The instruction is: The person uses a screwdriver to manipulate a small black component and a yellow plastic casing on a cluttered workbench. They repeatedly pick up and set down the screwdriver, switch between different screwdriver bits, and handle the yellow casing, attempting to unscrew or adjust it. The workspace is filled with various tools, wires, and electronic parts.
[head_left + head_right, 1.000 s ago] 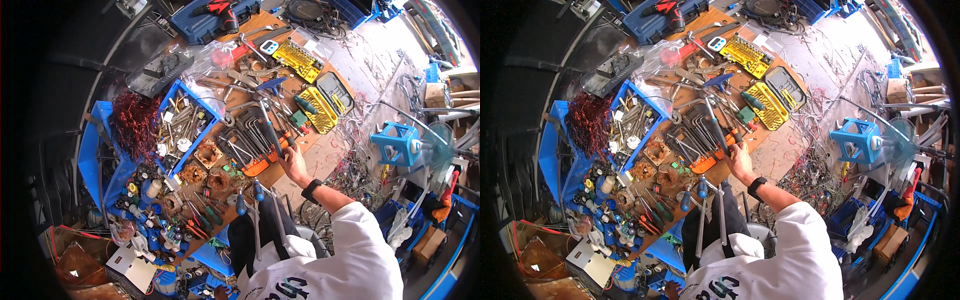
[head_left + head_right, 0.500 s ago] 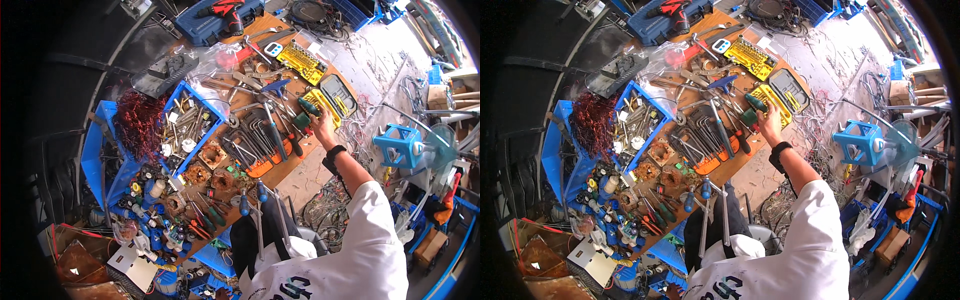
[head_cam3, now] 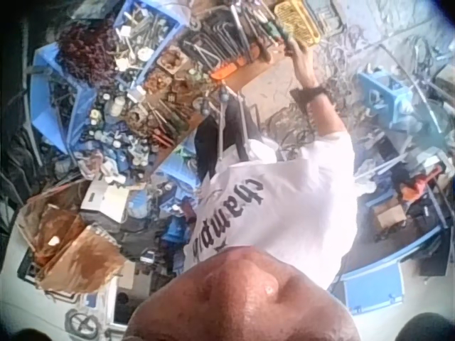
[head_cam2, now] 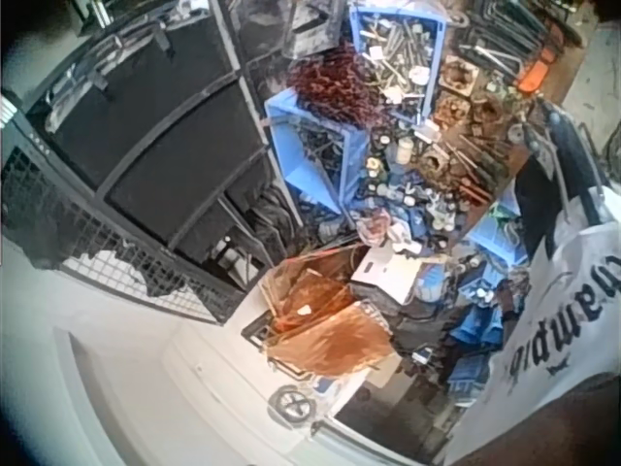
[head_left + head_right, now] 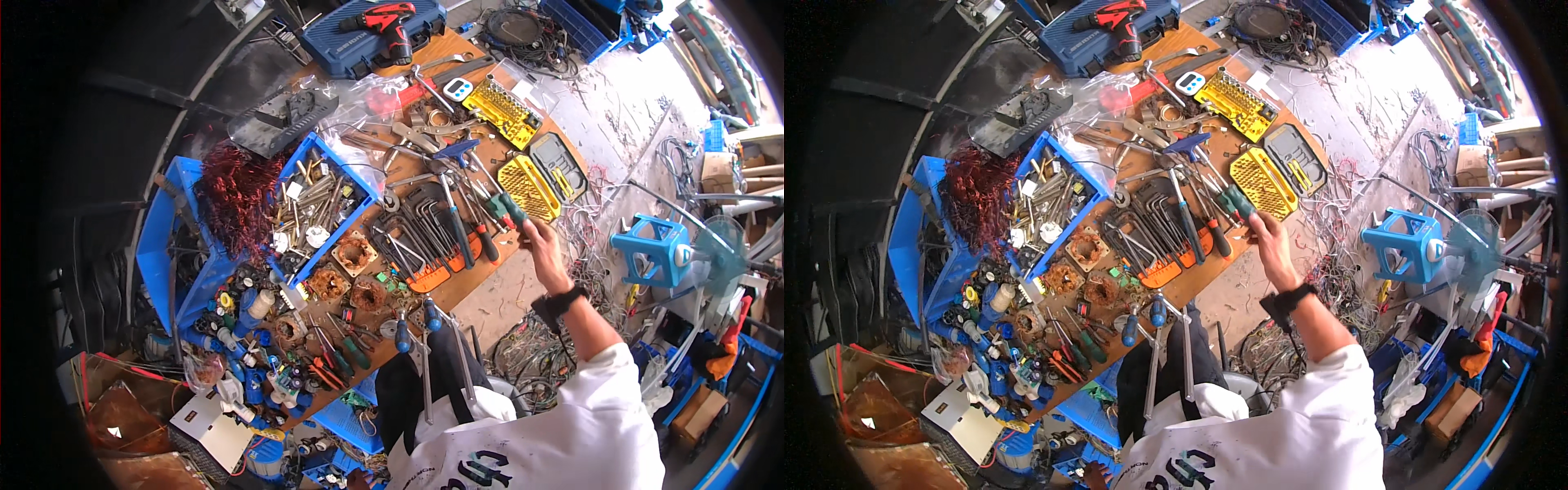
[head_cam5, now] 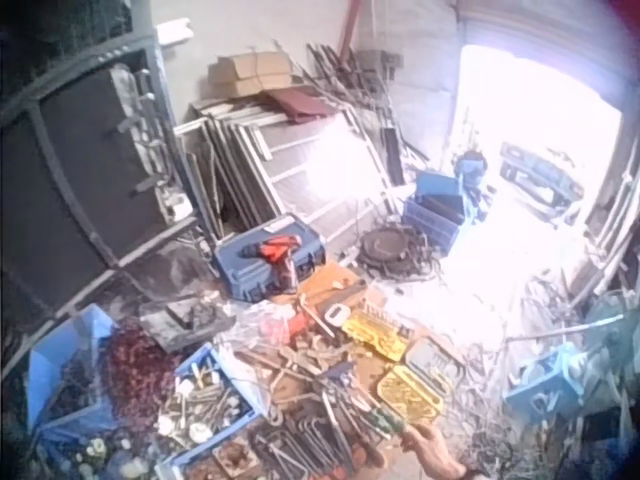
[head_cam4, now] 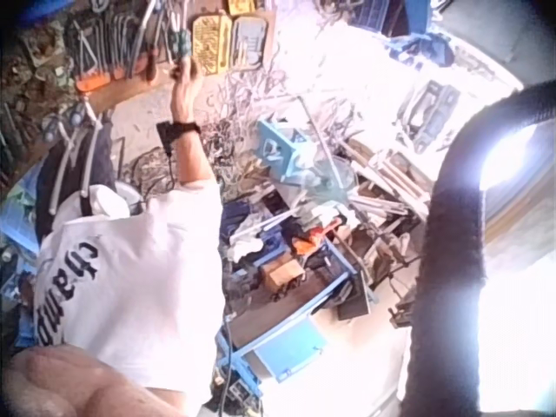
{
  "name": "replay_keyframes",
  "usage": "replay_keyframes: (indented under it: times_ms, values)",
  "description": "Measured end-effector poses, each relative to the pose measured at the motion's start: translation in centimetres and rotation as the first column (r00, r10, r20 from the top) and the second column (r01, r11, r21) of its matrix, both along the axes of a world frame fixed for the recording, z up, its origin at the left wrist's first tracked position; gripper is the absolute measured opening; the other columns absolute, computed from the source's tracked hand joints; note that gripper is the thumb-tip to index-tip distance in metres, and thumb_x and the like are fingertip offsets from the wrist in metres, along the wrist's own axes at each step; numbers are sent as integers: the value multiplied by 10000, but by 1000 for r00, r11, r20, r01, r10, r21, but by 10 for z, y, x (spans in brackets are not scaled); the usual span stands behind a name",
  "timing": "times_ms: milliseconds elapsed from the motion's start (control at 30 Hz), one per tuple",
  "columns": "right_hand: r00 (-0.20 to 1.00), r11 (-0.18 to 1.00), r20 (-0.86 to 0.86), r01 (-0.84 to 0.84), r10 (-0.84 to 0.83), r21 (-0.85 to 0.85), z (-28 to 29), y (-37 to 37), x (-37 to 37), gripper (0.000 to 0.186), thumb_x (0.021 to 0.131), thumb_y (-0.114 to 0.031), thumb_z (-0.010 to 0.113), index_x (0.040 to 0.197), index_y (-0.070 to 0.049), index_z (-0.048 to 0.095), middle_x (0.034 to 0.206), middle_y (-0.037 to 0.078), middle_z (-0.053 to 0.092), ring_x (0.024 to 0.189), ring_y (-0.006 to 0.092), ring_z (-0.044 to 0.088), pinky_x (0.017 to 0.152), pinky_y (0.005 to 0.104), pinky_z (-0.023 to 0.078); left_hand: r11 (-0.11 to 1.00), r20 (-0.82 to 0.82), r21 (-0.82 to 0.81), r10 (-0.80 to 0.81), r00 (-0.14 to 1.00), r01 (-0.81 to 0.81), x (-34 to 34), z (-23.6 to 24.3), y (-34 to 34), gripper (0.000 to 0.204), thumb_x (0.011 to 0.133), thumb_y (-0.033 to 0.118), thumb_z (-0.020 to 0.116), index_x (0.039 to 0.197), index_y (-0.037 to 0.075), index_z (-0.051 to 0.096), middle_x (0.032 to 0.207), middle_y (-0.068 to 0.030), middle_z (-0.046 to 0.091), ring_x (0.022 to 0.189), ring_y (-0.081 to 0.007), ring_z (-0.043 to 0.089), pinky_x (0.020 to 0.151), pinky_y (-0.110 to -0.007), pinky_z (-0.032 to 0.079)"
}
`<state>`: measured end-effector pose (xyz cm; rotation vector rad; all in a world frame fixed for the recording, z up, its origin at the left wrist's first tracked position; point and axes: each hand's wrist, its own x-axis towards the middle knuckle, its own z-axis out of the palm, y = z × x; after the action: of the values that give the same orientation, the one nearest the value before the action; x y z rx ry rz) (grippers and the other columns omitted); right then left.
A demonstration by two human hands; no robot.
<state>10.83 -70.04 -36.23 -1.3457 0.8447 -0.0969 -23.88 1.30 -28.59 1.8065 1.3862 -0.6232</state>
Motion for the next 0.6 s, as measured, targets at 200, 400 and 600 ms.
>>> replay_keyframes:
  times_ms: [200,400,600]
  values:
    - [952,901,271,-240,145,361,89,37,-25,339,954,-268,542,1147,9,565,906,21,584,770,87,540,705,231,437,988,465,139,-128,876,71,128,9,-30,209,916,195,580,979,-4,573,818,-65,591,736,-140,574,548,-298,453]
    - [862,799,408,-461,300,387,146,72,-29,428,911,-260,614,1243,3,549,962,38,622,791,108,560,715,245,452,936,804,73,-260,535,345,350,156,-183,195,924,110,563,1072,-14,583,927,-78,631,776,-136,612,690,-255,509]
    - [759,694,468,-629,451,351,192,113,-35,414,891,-239,642,1215,10,571,993,46,627,781,104,563,732,245,460,541,913,-104,-281,296,835,387,257,-310,475,784,-17,704,1234,-15,548,918,-40,615,832,-107,593,754,-240,493]
